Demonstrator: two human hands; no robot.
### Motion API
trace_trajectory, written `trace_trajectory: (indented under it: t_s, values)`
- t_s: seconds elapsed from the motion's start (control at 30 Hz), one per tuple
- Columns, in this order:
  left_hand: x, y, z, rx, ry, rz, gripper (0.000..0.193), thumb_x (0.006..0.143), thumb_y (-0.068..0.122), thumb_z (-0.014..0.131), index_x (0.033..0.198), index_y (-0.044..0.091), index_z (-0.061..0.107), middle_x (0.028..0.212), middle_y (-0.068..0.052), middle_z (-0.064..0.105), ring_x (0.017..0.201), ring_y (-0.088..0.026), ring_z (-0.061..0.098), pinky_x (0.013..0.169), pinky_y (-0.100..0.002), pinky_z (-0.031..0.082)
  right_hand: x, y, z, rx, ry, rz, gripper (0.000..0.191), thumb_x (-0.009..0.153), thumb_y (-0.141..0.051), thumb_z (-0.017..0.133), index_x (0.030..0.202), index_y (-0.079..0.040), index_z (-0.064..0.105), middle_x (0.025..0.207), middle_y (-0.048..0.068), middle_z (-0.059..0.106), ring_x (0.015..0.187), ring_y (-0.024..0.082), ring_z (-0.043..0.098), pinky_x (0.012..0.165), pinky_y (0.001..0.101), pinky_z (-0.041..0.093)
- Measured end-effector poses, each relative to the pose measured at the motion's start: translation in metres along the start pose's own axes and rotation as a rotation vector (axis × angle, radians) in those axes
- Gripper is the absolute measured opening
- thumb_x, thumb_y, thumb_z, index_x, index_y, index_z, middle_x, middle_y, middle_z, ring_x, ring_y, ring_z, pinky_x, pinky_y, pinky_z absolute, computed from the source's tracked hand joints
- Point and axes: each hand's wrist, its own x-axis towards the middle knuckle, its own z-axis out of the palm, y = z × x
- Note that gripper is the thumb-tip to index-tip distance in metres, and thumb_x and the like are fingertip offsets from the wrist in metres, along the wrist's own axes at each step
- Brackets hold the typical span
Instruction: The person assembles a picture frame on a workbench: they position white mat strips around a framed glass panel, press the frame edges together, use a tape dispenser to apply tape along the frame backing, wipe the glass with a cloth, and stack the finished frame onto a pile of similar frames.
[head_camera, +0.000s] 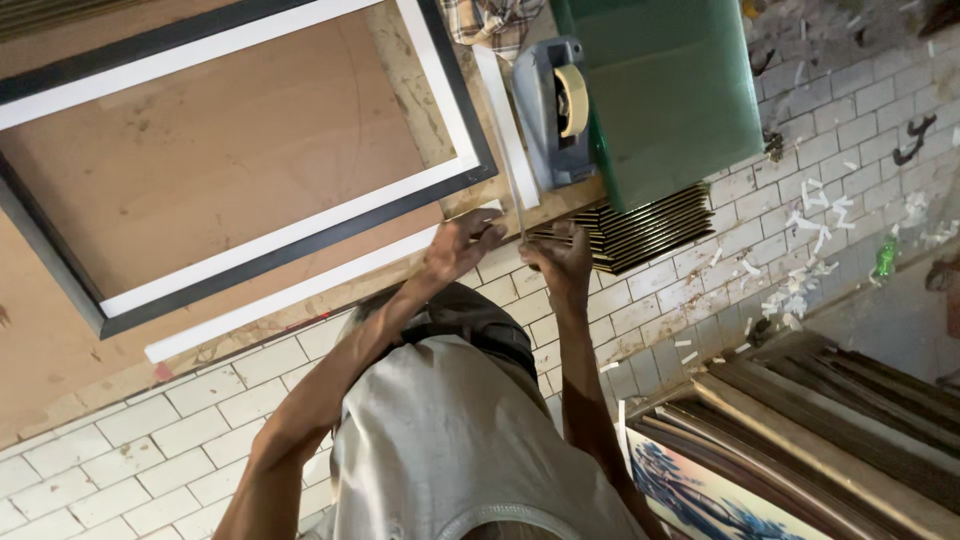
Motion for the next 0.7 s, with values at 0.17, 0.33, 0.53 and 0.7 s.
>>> trace_trajectory:
  t_s: [0.17,0.33,0.53,0.7]
  values:
    - [0.016,0.007,0.026,-0.095,0.010,-0.190,0.029,0.099,0.027,0.068,0.111,0.000,0.072,0.090,-0.012,0.079,0.071,-0.014,0.076,0.062,-0.029,0.062,-0.023,0.003,0.002,0.031,-0.039,-0.016,0.066,0.075,0.012,0.073,0.127,0.001,0.035,0.092,0.021,0.071,0.080,0.023,0.074,0.072,0.0348,0.064]
    - [0.006,0.019,0.031,-0.143,0.128,-0.176,0.021,0.097,0.018,0.071,0.100,-0.002,0.073,0.078,-0.008,0.077,0.064,-0.009,0.071,0.057,-0.026,0.058,-0.031,-0.001,0.001,-0.011,-0.078,-0.072,0.071,0.083,0.011,0.074,0.138,-0.001,0.031,0.091,0.022,0.069,0.081,0.023,0.071,0.074,0.0345,0.062]
    - [-0.020,0.032,0.005,-0.121,0.183,-0.172,0.023,0.096,0.020,0.072,0.097,-0.003,0.070,0.074,-0.005,0.074,0.060,-0.007,0.068,0.053,-0.025,0.055,-0.010,-0.027,0.021,0.038,-0.269,-0.173,0.072,0.094,0.003,0.074,0.149,-0.003,0.029,0.104,0.021,0.072,0.096,0.021,0.071,0.085,0.0337,0.061]
    - [-0.071,0.041,-0.041,-0.050,0.129,-0.219,0.021,0.097,0.022,0.072,0.096,0.000,0.072,0.062,-0.002,0.064,0.052,-0.007,0.055,0.046,-0.027,0.045,-0.007,-0.046,0.082,0.031,-0.458,-0.219,0.080,0.092,-0.001,0.076,0.155,-0.004,0.026,0.106,0.021,0.074,0.096,0.021,0.075,0.085,0.0340,0.063]
